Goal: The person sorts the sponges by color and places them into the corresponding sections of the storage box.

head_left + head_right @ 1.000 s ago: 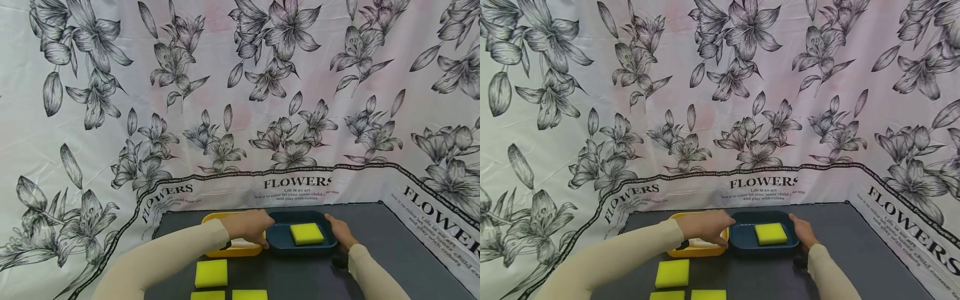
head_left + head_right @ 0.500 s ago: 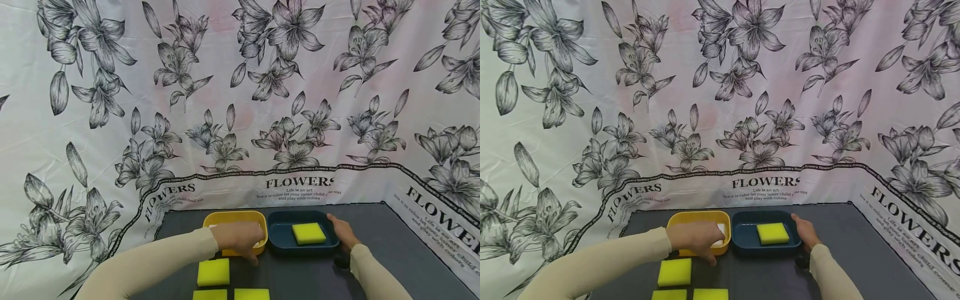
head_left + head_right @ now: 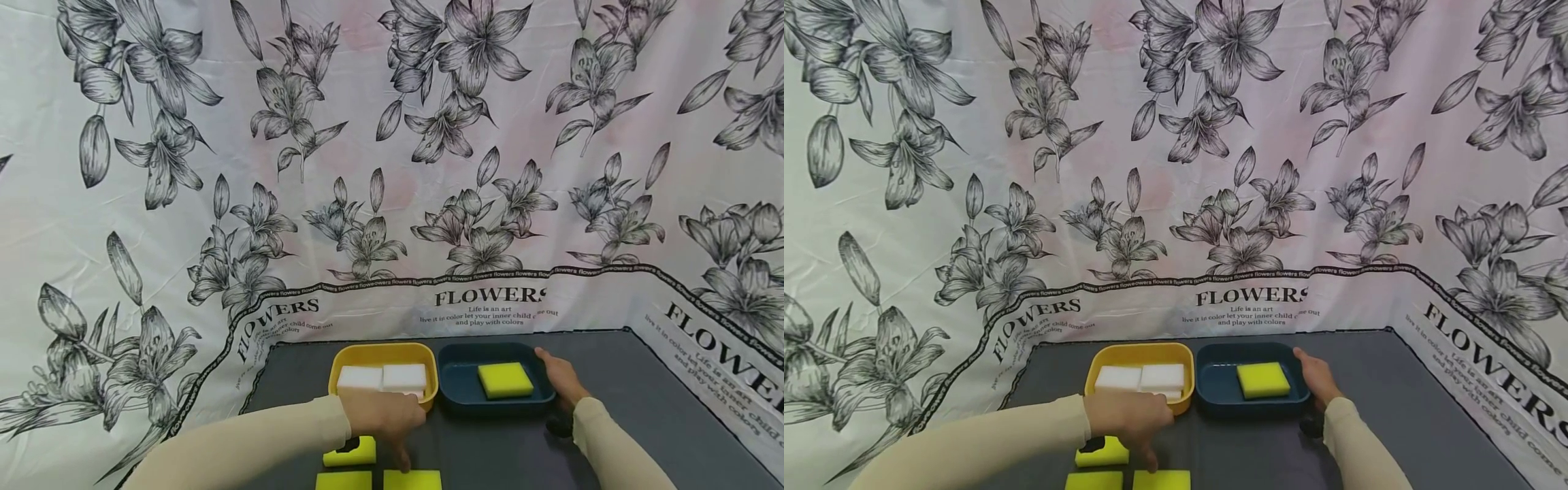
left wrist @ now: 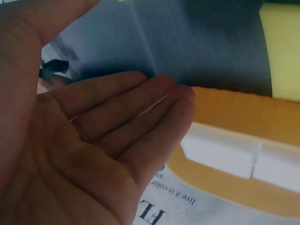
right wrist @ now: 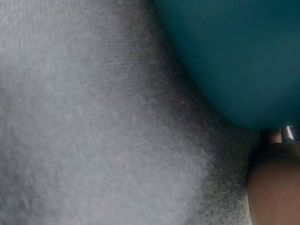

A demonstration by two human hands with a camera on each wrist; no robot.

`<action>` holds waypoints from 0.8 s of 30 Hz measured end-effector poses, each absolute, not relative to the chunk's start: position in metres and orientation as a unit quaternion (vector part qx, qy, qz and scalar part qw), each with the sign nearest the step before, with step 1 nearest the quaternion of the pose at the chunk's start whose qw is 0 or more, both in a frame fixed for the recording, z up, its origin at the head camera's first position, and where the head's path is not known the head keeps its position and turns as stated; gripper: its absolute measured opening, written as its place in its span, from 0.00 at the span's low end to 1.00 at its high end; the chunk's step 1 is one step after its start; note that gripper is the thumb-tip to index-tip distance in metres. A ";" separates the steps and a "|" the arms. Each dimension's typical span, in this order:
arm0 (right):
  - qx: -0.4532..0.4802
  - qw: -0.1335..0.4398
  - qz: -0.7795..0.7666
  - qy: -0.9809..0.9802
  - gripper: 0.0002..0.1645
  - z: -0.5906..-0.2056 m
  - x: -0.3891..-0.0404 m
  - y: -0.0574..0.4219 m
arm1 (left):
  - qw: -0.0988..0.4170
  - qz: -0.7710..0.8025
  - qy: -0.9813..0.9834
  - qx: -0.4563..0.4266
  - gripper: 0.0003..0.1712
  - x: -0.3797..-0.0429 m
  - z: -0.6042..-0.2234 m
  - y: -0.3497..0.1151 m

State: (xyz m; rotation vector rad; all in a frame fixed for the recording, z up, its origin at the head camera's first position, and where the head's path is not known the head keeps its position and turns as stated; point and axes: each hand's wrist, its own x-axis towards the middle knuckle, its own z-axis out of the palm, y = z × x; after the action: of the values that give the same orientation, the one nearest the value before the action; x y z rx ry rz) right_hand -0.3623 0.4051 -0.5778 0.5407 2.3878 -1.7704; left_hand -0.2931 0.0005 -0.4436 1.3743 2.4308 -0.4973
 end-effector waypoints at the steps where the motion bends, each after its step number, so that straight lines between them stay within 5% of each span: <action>1: 0.180 0.061 -0.586 0.788 0.64 -0.577 -0.363 0.405 | 0.160 -0.164 0.849 0.475 0.31 -0.293 -0.445 0.000; 17: 0.173 0.053 -0.592 0.785 0.62 -0.575 -0.362 0.406 | 0.283 -0.155 0.852 0.413 0.26 -0.277 -0.459 -0.009; 24: 0.169 0.051 -0.592 0.786 0.64 -0.575 -0.362 0.407 | 0.267 -0.144 0.859 0.412 0.20 -0.270 -0.470 -0.008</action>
State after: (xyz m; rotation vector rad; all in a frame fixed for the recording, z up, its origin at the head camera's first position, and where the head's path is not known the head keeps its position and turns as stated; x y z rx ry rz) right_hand -0.3616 0.4074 -0.5751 0.5155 2.3928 -1.8007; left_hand -0.2702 -0.0084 -0.4699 1.1112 2.3185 -0.3889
